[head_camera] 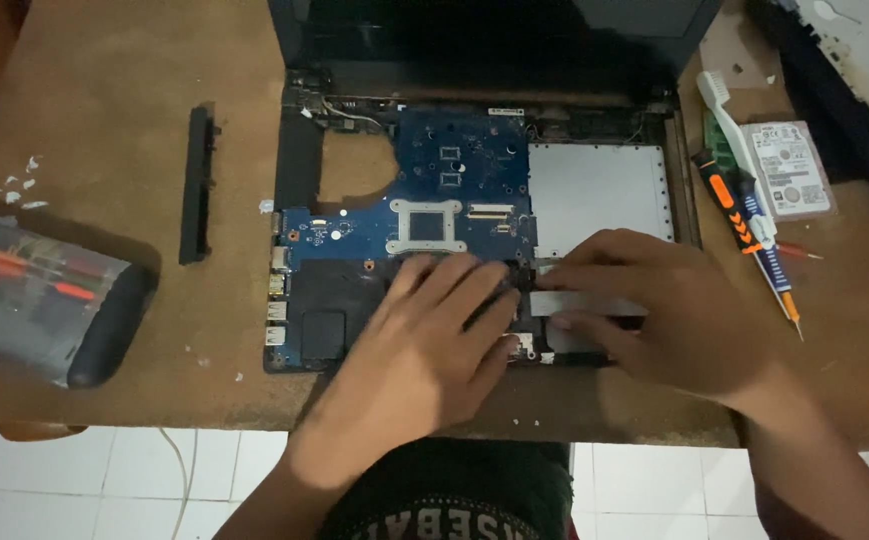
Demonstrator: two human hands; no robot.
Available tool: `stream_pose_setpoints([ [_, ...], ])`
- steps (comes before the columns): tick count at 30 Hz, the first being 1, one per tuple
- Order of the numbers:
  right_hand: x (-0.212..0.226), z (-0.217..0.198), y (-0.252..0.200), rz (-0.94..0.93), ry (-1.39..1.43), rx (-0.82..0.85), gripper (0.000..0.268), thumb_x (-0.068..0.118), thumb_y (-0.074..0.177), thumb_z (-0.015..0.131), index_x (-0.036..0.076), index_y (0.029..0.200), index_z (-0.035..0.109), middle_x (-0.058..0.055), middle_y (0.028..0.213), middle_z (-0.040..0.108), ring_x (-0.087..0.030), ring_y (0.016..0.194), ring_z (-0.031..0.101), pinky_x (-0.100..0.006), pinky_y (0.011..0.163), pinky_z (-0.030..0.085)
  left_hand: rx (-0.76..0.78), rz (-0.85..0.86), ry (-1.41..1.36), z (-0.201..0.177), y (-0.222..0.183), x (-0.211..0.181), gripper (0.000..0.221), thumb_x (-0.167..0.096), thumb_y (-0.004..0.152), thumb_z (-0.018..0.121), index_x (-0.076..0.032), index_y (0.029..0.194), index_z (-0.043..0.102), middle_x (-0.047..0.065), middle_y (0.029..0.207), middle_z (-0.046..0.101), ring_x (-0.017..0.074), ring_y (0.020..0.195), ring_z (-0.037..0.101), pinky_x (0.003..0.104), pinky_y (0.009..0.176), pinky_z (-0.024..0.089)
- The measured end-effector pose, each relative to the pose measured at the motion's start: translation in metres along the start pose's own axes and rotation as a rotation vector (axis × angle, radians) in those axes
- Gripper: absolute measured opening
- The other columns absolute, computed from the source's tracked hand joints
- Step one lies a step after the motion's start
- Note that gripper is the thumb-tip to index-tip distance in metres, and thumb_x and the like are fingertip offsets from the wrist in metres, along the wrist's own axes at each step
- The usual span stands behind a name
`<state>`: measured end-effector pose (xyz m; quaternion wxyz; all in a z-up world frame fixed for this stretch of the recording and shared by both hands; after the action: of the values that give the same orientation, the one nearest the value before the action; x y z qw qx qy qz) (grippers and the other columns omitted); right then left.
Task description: Disassembling a laptop by disconnecting internal ribbon cables and removing motherboard screws using a screwdriver.
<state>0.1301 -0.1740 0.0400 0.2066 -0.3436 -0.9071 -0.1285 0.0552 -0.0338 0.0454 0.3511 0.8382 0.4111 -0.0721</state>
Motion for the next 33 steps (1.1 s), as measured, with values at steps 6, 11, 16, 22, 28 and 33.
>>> stream_pose_setpoints([
  [6,-0.001,0.010,-0.012,-0.078,-0.195,-0.003,0.047,0.034,0.087,0.074,0.028,0.133,0.066,-0.003,0.124,0.065,-0.017,0.084,0.071,-0.033,0.048,0.061,0.195,-0.092,0.054,0.022,-0.017,0.002,0.056,-0.034,0.094,0.069,0.003,0.135,0.061,0.023,0.143,0.058,0.0365,0.137,0.051,0.060,0.115,0.034],
  [11,0.026,0.031,-0.024,-0.228,-0.357,-0.005,0.074,0.038,0.080,0.080,0.015,0.144,0.050,-0.012,0.159,0.043,-0.038,0.139,0.046,-0.058,0.105,0.044,0.312,-0.191,-0.074,0.024,-0.036,0.013,0.061,-0.031,0.098,0.062,0.006,0.145,0.048,0.022,0.158,0.042,0.0374,0.150,0.031,0.059,0.122,0.016],
  [16,0.029,0.044,-0.032,-0.187,-0.521,-0.029,0.071,0.047,0.081,0.074,0.011,0.140,0.057,-0.002,0.162,0.043,-0.035,0.144,0.038,-0.060,0.105,0.041,0.248,-0.135,-0.028,0.019,-0.041,0.008,0.064,-0.027,0.094,0.072,0.007,0.144,0.049,0.023,0.158,0.043,0.0399,0.149,0.033,0.064,0.117,0.028],
  [22,0.013,0.052,-0.038,-0.052,-0.281,0.040,0.075,0.043,0.084,0.075,0.025,0.152,0.049,0.001,0.165,0.039,-0.035,0.149,0.033,-0.062,0.105,0.031,0.260,-0.162,-0.032,0.017,-0.027,0.017,0.052,-0.026,0.085,0.082,-0.002,0.126,0.062,0.021,0.154,0.049,0.0393,0.141,0.043,0.065,0.107,0.036],
  [28,0.006,0.057,-0.039,-0.007,-0.199,0.118,0.071,0.042,0.087,0.077,0.023,0.149,0.049,-0.002,0.164,0.036,-0.037,0.152,0.027,-0.056,0.110,0.030,0.345,-0.162,-0.053,0.037,-0.028,0.028,0.049,-0.037,0.084,0.085,-0.011,0.117,0.061,0.018,0.162,0.039,0.0410,0.138,0.041,0.068,0.094,0.042],
  [33,-0.005,0.035,-0.041,0.038,-0.127,0.111,0.077,0.041,0.089,0.075,0.022,0.157,0.044,0.001,0.165,0.042,-0.037,0.151,0.030,-0.063,0.106,0.031,0.363,-0.154,0.044,0.044,-0.022,0.030,0.077,-0.049,0.082,0.085,-0.016,0.143,0.052,0.012,0.161,0.040,0.0376,0.130,0.045,0.061,0.085,0.046],
])
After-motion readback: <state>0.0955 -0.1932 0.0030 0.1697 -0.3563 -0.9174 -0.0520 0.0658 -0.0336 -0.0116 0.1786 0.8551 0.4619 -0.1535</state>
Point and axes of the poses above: each hand's wrist, its own y-axis towards the middle knuckle, its own z-axis out of the palm, x = y × z, the point moved 8 cm from there along y, towards the middle knuckle
